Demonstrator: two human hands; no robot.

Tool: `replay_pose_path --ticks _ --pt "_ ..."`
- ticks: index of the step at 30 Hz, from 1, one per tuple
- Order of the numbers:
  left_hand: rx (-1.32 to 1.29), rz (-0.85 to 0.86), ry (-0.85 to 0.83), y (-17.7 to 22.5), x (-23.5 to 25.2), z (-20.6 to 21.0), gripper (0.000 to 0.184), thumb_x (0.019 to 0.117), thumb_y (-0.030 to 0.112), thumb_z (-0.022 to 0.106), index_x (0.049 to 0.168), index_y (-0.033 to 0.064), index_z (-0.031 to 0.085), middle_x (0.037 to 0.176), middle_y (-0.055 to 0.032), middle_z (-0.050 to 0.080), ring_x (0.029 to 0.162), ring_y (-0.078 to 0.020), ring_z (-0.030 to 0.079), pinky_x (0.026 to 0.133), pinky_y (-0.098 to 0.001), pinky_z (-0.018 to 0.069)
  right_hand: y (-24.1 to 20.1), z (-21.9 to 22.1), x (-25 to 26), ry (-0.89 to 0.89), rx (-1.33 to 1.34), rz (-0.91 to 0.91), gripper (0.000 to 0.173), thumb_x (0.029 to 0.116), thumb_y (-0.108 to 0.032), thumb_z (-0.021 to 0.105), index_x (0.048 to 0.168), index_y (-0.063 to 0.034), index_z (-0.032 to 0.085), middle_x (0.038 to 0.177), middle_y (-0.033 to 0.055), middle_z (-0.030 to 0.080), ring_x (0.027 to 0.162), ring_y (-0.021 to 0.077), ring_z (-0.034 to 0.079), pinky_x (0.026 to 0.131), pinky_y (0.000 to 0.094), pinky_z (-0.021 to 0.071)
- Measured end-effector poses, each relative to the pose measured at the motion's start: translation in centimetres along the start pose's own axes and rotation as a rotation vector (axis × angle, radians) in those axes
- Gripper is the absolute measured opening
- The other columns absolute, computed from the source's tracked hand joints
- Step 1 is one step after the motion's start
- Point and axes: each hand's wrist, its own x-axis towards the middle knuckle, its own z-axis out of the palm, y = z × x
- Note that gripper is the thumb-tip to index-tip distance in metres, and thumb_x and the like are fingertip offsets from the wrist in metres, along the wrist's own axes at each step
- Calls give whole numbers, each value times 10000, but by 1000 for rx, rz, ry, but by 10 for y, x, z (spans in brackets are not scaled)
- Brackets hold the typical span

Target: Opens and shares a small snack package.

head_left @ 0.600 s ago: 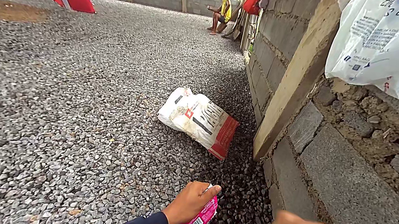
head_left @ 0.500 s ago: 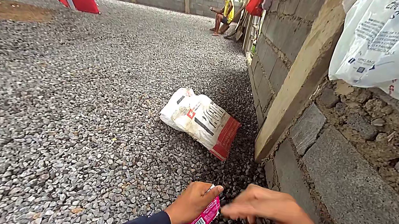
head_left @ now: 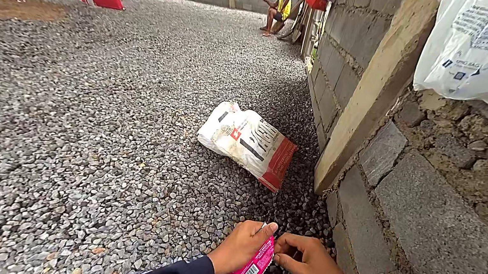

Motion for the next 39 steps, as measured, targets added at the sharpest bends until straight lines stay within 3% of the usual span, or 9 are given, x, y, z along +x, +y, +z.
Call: replay_pose_path --ticks 15,21,32,36,39 --pt "6 -31 32 0 -7 -3 627 1081 579 345 799 104 642 682 -44 659 623 -172 661 606 -384 554 1 15 1 71 34 8 135 989 -268 660 1001 -136 687 856 -14 693 757 104 673 674 284 580" --pt "5 -33 57 0 -5 -3 628 1082 577 346 809 96 644 692 -46 666 630 -175 669 617 -386 564 -3 17 1 47 201 112 164 992 -240 673 1057 -89 665 861 46 727 740 178 727 676 342 636" --pt "21 -24 84 2 -8 0 606 1086 563 350 816 105 641 687 -37 663 629 -170 667 615 -383 557 -5 22 3 10 424 205 189 1011 -200 654 1072 -27 607 845 135 714 713 243 730 643 374 635" --pt "5 -32 64 1 -8 -2 616 1086 567 348 820 99 649 696 -45 669 633 -175 670 615 -387 564 -2 22 4 66 352 165 208 974 -230 710 1050 -53 632 831 106 699 700 226 713 633 367 627" --pt "10 -44 55 0 -7 -2 625 1086 572 338 826 98 650 702 -49 666 639 -178 669 619 -390 564 2 24 3 175 153 49 204 947 -263 736 1075 -122 665 906 20 715 740 151 700 644 311 613"
